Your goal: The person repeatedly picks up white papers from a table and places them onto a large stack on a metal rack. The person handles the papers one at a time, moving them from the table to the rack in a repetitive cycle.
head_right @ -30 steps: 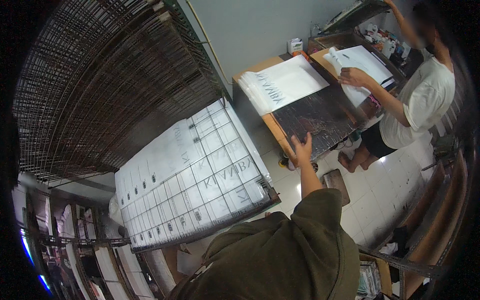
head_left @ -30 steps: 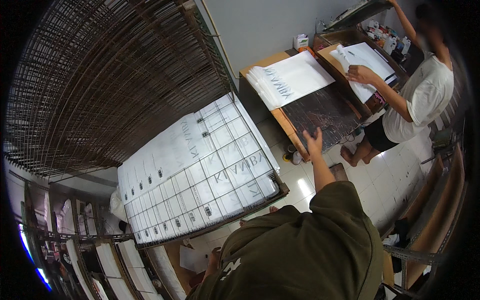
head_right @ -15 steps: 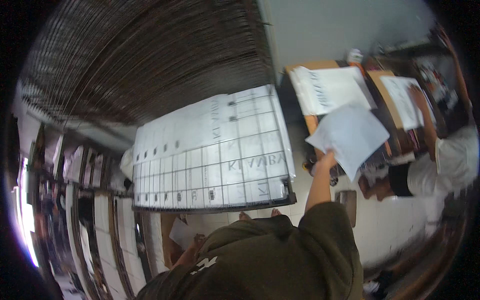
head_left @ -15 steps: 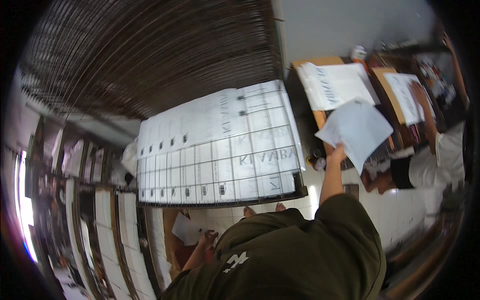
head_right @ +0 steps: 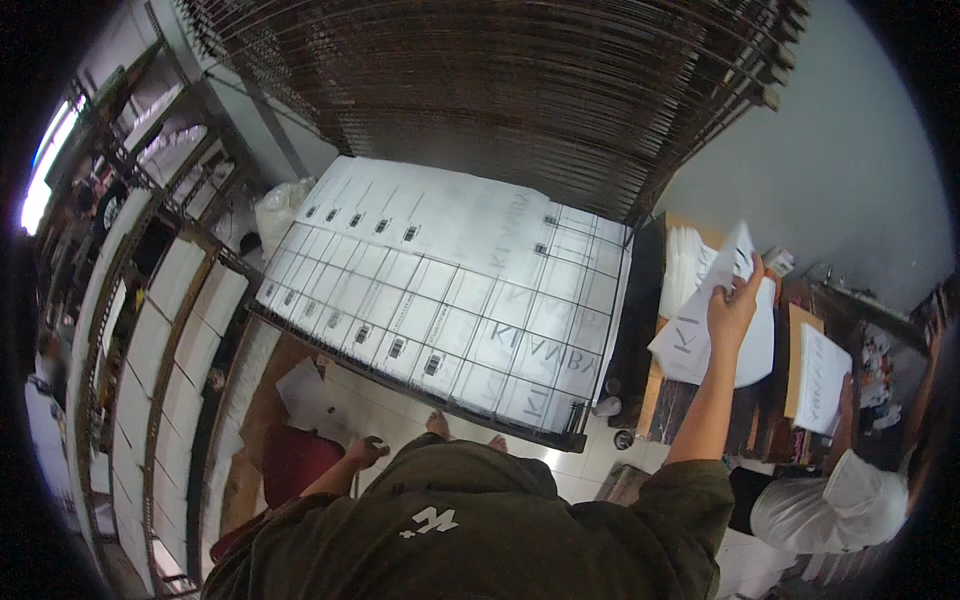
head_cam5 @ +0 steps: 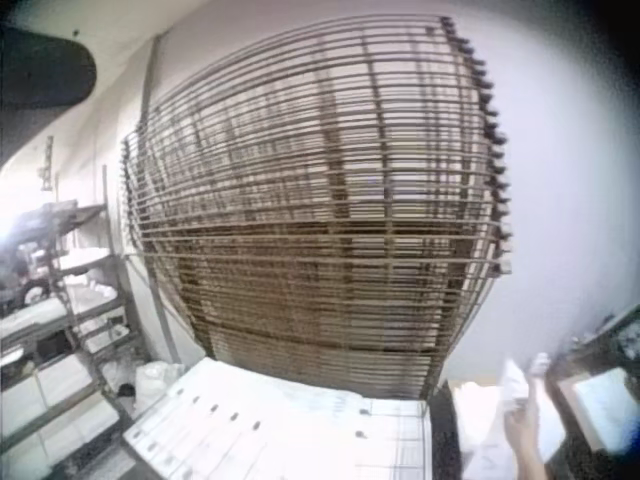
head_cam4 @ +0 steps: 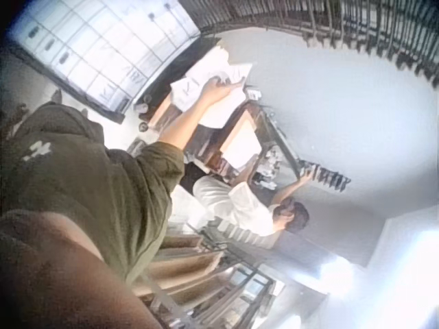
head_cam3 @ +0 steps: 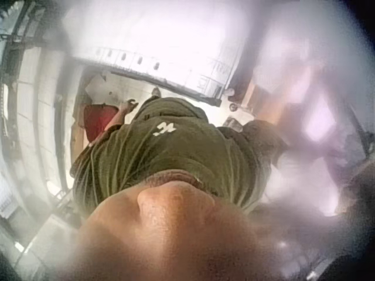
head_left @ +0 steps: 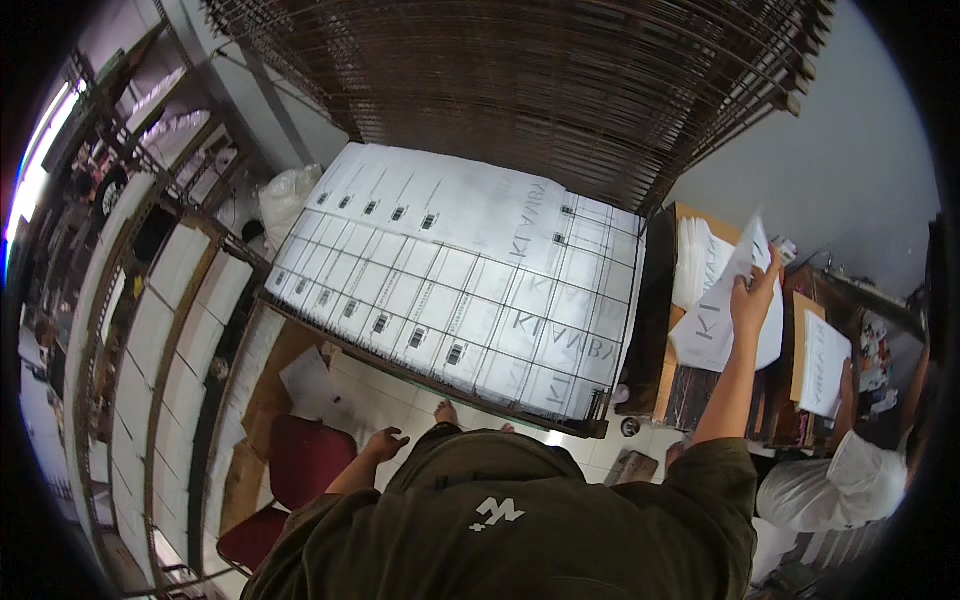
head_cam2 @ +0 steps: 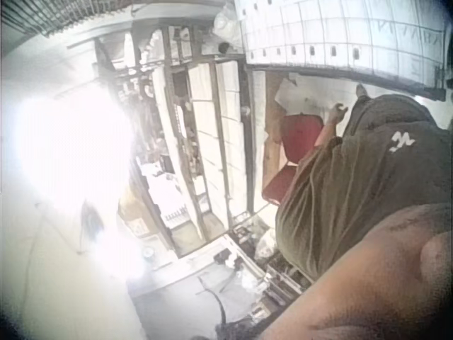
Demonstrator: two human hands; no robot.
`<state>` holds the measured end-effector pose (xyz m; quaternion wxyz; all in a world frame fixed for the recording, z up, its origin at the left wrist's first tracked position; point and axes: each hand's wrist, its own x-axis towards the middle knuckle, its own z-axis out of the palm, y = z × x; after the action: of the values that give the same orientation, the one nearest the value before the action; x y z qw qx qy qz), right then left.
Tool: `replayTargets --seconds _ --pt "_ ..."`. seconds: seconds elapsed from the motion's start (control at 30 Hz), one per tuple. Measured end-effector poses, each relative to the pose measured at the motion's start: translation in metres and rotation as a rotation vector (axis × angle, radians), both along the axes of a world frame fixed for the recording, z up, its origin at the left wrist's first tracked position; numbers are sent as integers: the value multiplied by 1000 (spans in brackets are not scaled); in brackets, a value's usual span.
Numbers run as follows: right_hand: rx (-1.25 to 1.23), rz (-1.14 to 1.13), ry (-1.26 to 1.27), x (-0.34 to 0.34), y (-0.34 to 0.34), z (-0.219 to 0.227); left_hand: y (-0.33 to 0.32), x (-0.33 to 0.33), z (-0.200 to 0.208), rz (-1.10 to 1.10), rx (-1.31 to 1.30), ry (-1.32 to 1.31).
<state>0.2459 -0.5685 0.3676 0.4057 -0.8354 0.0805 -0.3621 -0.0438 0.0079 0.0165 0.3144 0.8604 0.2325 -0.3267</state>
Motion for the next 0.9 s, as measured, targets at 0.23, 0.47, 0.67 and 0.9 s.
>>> replayTargets --seconds 0.23,0.47,0.67,0.9 --pt "-493 936 637 14 99 83 -13 -18 12 101 -4 30" --pt "-651 1495 692 6 178 143 -11 -40 -4 167 -10 -3" --pt "-91 1358 565 67 170 131 -17 -58 0 283 -5 18" --pt "683 946 214 140 115 -117 -22 -81 16 384 -11 65"
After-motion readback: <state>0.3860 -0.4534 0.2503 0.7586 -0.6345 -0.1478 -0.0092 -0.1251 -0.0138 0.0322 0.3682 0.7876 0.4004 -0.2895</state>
